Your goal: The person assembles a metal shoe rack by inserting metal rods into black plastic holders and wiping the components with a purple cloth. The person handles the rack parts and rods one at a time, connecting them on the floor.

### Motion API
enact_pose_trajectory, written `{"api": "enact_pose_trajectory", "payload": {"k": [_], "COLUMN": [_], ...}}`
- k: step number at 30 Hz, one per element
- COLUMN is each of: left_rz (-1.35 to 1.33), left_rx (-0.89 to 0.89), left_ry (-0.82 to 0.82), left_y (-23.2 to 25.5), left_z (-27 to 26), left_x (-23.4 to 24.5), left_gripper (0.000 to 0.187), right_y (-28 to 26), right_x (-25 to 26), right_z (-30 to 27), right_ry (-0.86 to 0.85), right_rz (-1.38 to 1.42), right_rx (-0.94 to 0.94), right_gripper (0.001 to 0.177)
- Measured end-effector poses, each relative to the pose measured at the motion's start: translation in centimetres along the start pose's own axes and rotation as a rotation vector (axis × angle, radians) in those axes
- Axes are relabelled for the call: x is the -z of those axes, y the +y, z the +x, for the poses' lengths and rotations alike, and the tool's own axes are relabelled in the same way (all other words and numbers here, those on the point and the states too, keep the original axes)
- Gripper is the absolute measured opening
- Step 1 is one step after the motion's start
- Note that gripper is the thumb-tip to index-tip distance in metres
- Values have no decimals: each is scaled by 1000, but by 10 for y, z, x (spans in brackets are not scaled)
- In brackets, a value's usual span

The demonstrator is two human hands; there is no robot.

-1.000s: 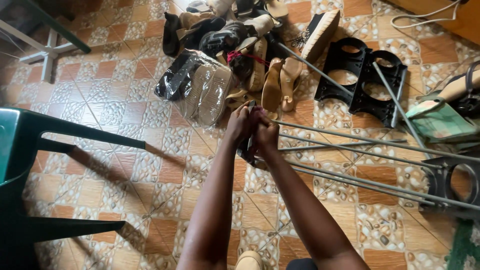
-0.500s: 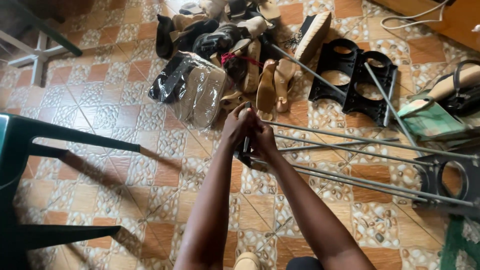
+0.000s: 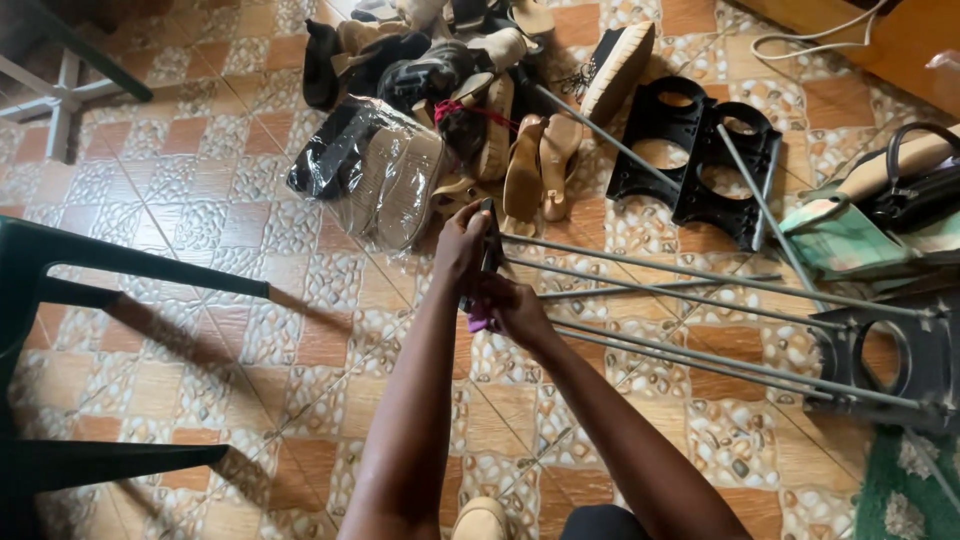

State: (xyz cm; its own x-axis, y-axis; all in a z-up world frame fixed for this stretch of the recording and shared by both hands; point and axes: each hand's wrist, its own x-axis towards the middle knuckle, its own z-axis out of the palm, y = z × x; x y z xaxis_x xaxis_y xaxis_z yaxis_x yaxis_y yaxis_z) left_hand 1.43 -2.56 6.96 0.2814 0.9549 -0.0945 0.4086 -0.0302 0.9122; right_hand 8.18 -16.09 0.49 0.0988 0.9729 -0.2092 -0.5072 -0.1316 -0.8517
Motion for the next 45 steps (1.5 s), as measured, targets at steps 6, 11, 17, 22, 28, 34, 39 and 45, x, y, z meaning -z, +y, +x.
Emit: {"api": "enact_pose_trajectory", "payload": {"k": [6, 11, 17, 22, 28, 34, 39, 45], "left_rz": [-21, -37, -51, -40, 72, 82, 29, 75], "left_rx": [-42, -12, -41, -16, 2, -24, -19, -60], "left_ry": [2, -1, 11, -9, -3, 34, 8, 51], "left_y": [-8, -4, -11, -12, 1, 5, 2, 7], "left_z": [3, 0, 4, 3, -2, 0, 6, 3], "left_x": [-1, 0, -2, 2, 4, 2, 0, -5], "left_gripper": [50, 48, 46, 47, 48, 47, 47, 48], "right_y": [-8, 66, 37, 77, 95, 60, 109, 91], "right_x": [7, 31, 20, 55, 61, 60, 95, 83], "right_z": [70, 146, 89, 114, 151, 164, 202, 164], "right_ry": [362, 609, 203, 25, 267, 27, 364, 198], "right_rz": [126, 375, 99, 40, 825, 486, 419, 369], "right_rx": [-44, -108, -56, -205, -267, -434, -150, -51], "right_gripper": [15, 15, 14, 17, 41, 41, 23, 14]}}
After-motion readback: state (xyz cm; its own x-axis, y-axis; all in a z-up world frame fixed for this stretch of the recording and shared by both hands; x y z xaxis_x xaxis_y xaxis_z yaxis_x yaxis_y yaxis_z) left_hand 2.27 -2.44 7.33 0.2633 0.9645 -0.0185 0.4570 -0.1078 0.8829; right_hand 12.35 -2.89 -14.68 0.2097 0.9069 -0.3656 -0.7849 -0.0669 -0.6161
